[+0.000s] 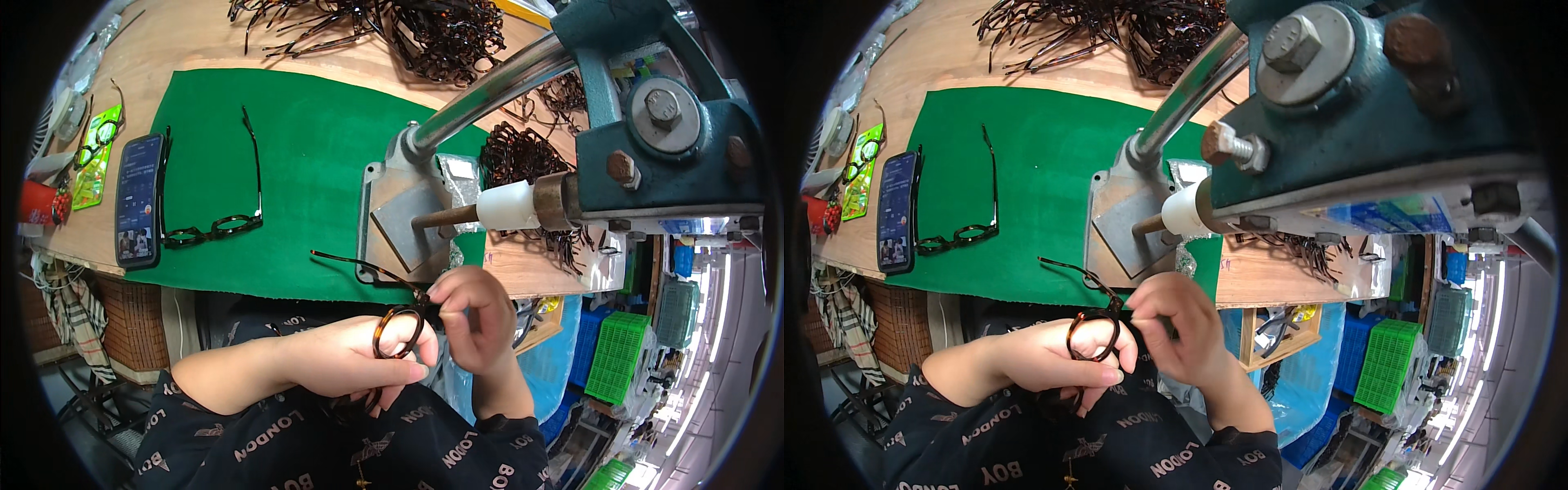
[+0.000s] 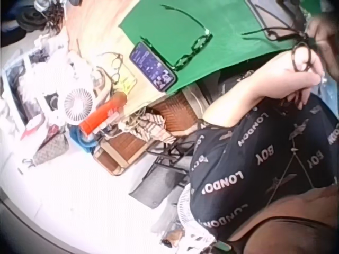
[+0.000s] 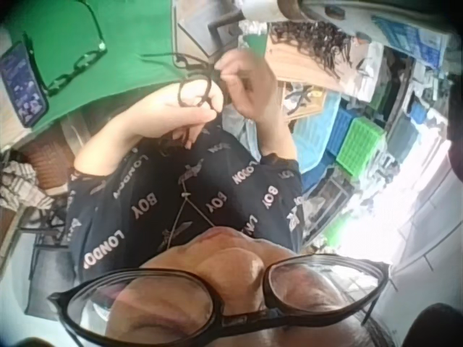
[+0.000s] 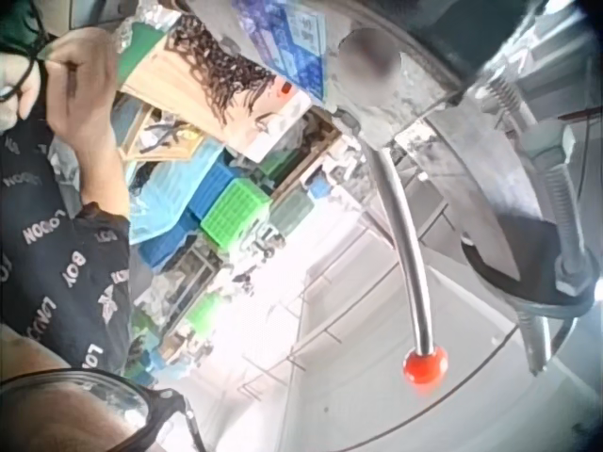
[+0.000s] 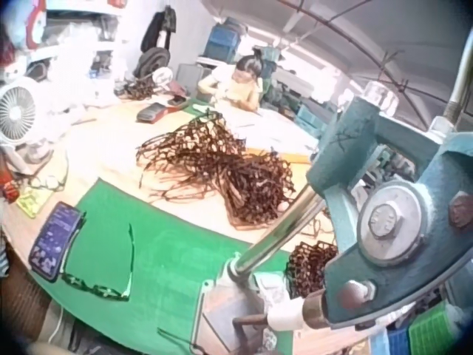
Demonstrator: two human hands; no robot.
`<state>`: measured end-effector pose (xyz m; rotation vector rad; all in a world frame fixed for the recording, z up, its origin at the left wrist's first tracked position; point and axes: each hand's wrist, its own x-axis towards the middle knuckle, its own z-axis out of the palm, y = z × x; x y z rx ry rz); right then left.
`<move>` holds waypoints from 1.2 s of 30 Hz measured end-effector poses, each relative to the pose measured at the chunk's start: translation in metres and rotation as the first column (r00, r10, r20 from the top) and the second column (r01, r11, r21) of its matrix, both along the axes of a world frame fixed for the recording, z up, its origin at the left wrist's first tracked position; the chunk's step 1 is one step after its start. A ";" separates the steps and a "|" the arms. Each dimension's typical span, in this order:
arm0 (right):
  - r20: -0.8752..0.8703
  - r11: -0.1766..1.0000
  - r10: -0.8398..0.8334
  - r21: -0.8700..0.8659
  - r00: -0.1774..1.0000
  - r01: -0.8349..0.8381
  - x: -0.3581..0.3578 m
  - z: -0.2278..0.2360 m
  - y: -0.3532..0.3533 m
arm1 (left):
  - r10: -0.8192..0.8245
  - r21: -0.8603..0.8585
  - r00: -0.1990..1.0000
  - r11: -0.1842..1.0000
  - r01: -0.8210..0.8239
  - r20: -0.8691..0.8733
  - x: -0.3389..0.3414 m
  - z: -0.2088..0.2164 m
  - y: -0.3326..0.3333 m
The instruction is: The person assembles eyeglasses by attaching temple arms to frames using a heat-based machine. They repeatedly pick up frames, apply heat to the hinge area, insert the temple arms, and place the finished glasses into a bin.
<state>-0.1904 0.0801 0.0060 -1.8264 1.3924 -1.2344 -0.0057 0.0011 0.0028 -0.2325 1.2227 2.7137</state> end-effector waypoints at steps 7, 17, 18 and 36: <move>-0.095 0.998 0.032 -0.051 0.995 -0.037 0.008 0.002 -0.009 | 0.011 -0.071 0.999 0.997 -0.014 -0.040 0.002 0.000 0.000; -0.006 0.999 0.051 -0.008 0.999 -0.051 0.007 0.004 -0.011 | 0.016 -0.073 0.998 0.997 -0.021 -0.060 0.004 0.002 0.001; 0.016 0.999 0.049 0.007 0.999 -0.049 0.007 0.003 -0.010 | 0.019 -0.060 0.998 0.998 -0.022 -0.061 0.004 0.002 0.001; 0.598 0.985 -0.042 0.161 0.801 -0.068 -0.018 0.016 0.001 | 0.171 -0.020 0.971 0.984 -0.177 -0.166 -0.020 0.028 -0.019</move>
